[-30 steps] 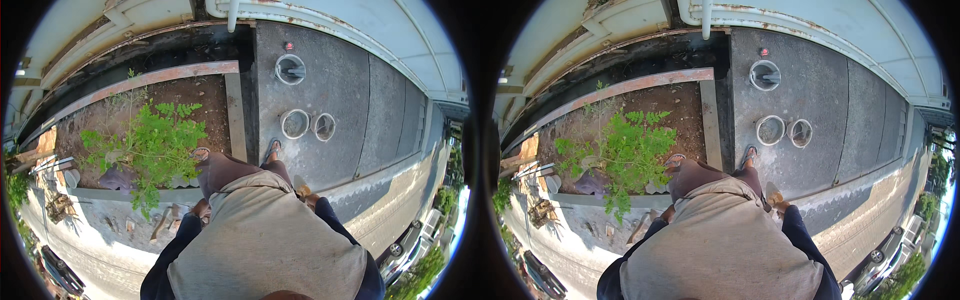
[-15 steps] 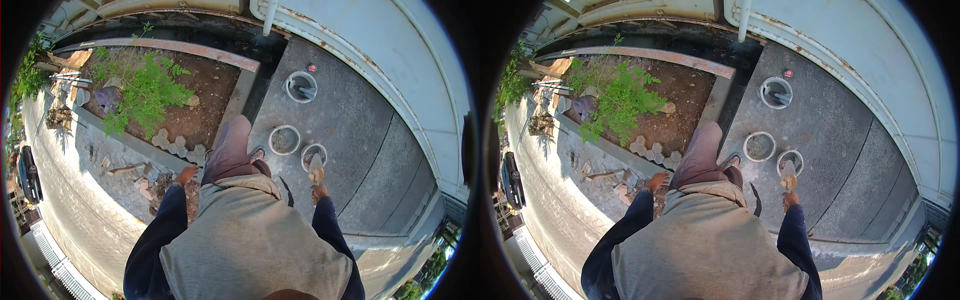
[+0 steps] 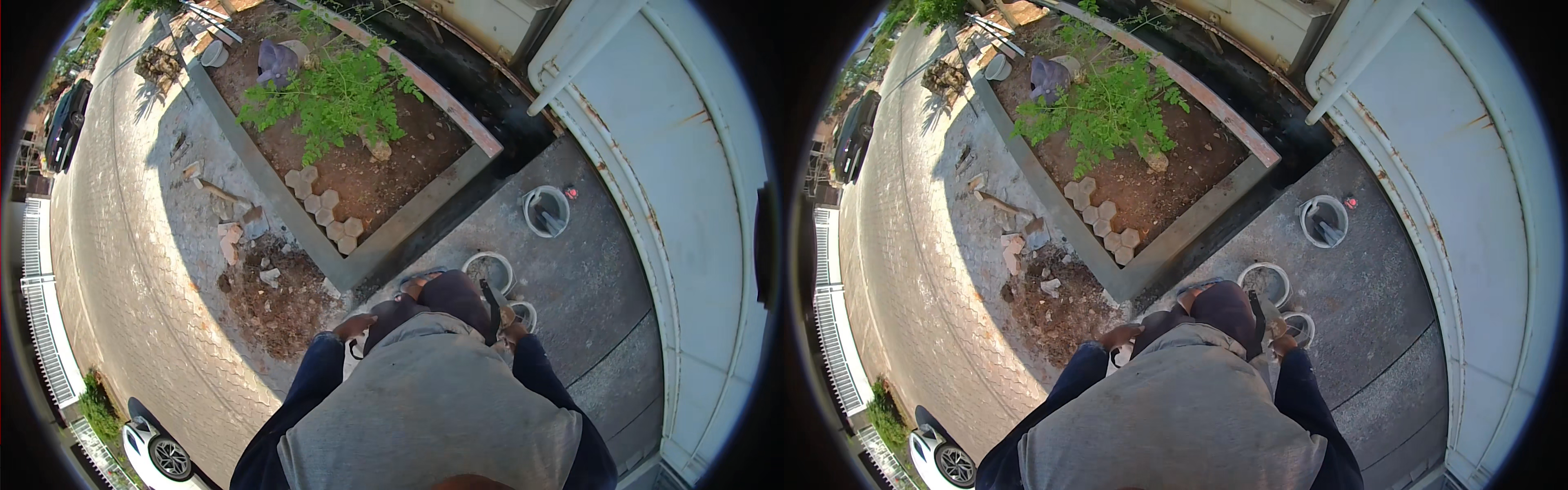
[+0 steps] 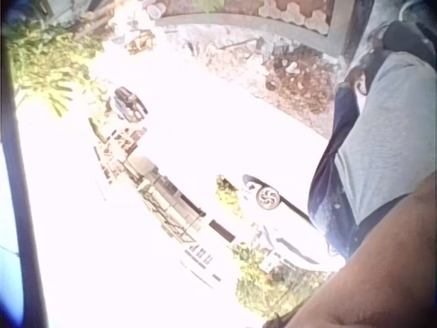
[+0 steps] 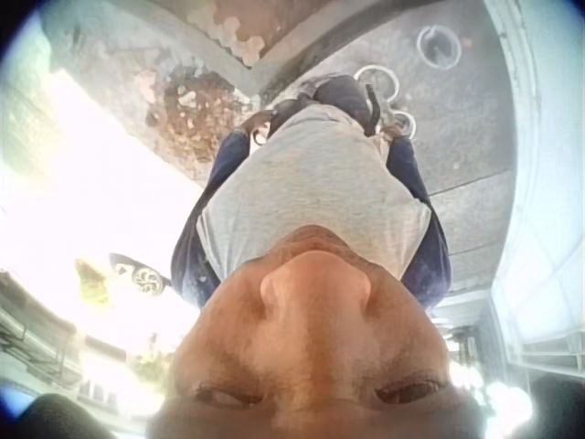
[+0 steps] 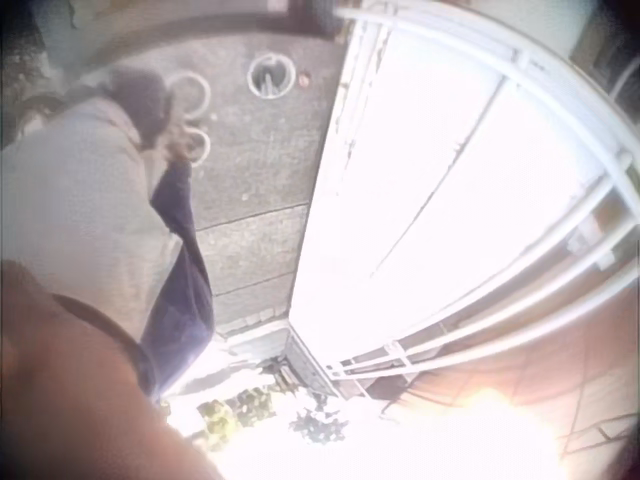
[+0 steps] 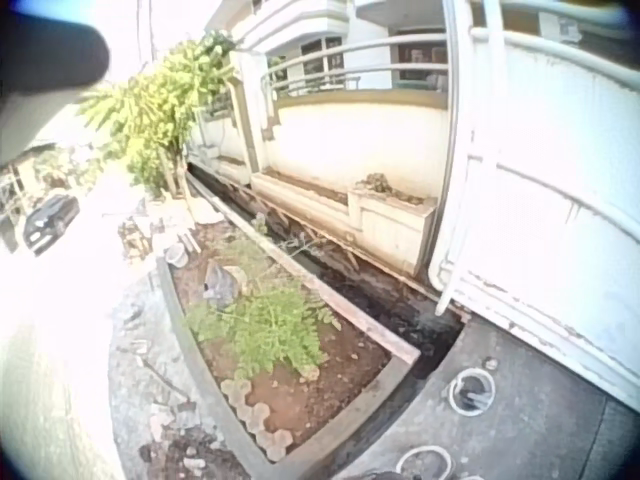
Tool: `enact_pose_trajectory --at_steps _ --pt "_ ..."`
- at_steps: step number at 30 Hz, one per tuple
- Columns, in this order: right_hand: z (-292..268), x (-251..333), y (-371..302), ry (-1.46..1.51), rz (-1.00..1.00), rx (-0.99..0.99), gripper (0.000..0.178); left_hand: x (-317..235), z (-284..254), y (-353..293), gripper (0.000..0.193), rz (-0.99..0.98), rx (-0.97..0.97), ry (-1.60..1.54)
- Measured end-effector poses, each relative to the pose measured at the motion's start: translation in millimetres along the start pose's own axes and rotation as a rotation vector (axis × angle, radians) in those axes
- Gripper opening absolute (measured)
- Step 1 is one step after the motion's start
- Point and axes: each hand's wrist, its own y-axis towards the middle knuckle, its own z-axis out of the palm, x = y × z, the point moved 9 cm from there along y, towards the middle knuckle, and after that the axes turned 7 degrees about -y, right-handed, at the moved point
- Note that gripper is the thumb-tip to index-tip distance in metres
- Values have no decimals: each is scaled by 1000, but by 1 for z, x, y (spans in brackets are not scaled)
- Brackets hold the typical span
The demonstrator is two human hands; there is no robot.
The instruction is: Placing hexagonal paving stones into a prepared garden bed area.
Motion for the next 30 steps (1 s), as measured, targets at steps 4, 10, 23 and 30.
enact_pose_trajectory --at_steps 4,10,23,30 --pt "-43 2 91 -269 -347 -224 34 126 1 -58 65 -75 -264 -480" --pt "2 81 29 -973 -603 -290 28 216 62 -75 65 -132 -272 -546" --pt "-26 94 34 -504 -366 -212 37 157 80 -67 56 85 -588 -418" --pt "-53 271 -36 -315 -483 -124 71 2 52 -94 55 258 -567 -259"
